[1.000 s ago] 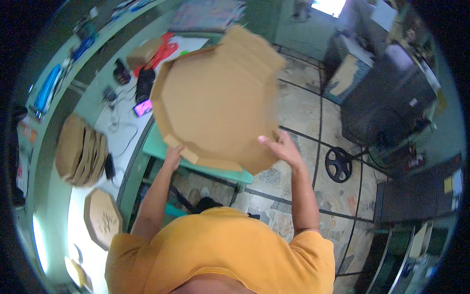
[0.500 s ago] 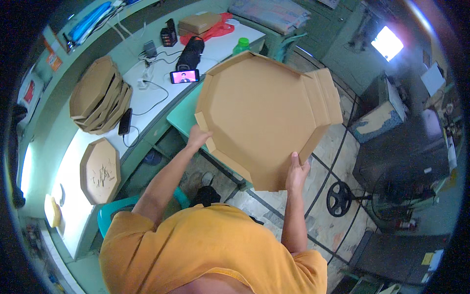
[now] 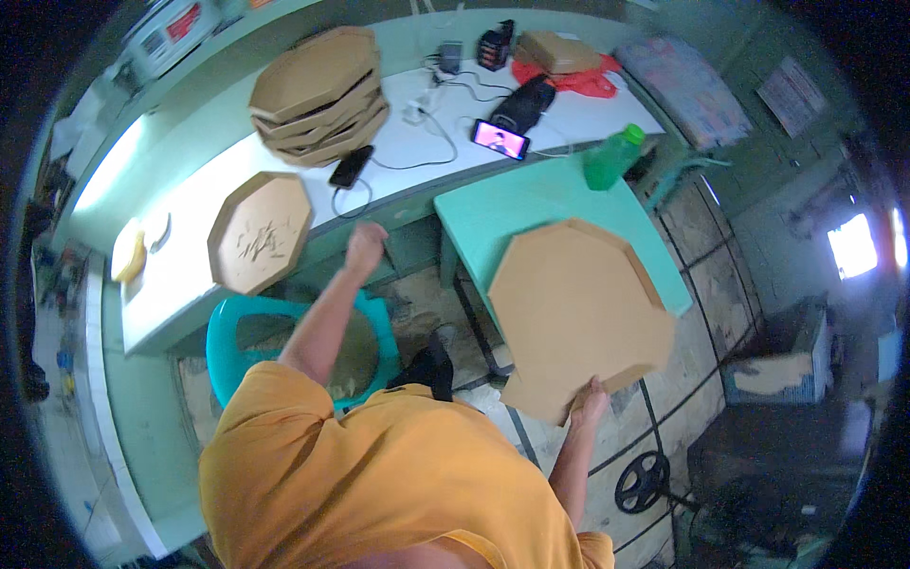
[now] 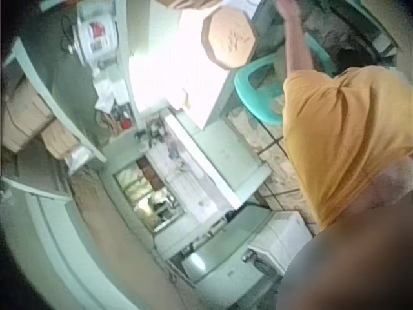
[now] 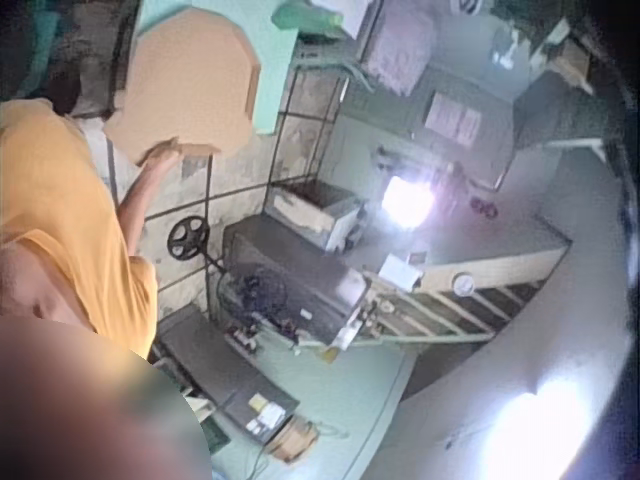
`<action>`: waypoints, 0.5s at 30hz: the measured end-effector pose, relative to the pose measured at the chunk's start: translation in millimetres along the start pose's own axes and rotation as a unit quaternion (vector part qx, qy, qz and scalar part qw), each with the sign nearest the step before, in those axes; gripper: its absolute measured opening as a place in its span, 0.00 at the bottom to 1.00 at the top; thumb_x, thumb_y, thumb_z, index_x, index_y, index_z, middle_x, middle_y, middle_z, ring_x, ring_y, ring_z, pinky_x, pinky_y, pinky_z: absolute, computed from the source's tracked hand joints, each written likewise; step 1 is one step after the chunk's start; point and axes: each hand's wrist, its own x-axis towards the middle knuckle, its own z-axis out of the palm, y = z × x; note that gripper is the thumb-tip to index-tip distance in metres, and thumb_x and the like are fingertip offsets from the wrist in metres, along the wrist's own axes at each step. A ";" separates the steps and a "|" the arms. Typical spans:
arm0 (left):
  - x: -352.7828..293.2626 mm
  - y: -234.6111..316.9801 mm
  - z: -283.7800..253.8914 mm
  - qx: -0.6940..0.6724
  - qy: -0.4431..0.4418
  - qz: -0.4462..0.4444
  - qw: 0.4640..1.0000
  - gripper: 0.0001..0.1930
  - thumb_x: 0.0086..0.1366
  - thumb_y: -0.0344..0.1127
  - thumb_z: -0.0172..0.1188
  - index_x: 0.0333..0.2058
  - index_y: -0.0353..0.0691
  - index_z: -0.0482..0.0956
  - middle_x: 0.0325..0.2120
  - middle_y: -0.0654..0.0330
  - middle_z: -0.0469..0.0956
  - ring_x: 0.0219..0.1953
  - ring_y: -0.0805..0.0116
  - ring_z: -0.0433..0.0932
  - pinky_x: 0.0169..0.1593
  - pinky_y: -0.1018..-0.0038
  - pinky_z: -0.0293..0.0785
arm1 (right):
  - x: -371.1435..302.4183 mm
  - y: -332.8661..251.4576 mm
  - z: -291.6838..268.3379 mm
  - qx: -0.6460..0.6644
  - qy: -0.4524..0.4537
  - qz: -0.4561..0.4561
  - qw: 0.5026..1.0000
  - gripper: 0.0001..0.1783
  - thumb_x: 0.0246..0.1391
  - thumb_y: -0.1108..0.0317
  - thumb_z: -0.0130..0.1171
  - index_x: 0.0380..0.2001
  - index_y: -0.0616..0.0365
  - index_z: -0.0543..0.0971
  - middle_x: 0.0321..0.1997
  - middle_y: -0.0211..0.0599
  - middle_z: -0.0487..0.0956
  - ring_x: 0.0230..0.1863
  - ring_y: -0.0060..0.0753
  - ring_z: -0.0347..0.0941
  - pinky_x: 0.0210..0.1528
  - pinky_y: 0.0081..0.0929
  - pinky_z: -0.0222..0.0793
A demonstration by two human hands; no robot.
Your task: The person assembles flat octagonal cardboard pieces into box shapes by folding the side flaps and interlocking them. The person repeatedly picks up a flat piece, folds the sides, and places the finished box on a stack on the table.
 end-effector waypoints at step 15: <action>-28.0 59.2 1.4 -0.060 -0.172 0.107 0.977 0.18 0.66 0.45 0.50 0.25 0.36 0.74 0.27 0.47 0.75 0.35 0.44 0.75 0.37 0.55 0.71 | -13.1 35.1 -12.2 -0.520 -0.072 -0.063 0.849 0.22 0.57 0.52 0.56 0.42 0.63 0.74 0.19 0.42 0.77 0.21 0.53 0.75 0.28 0.40 0.74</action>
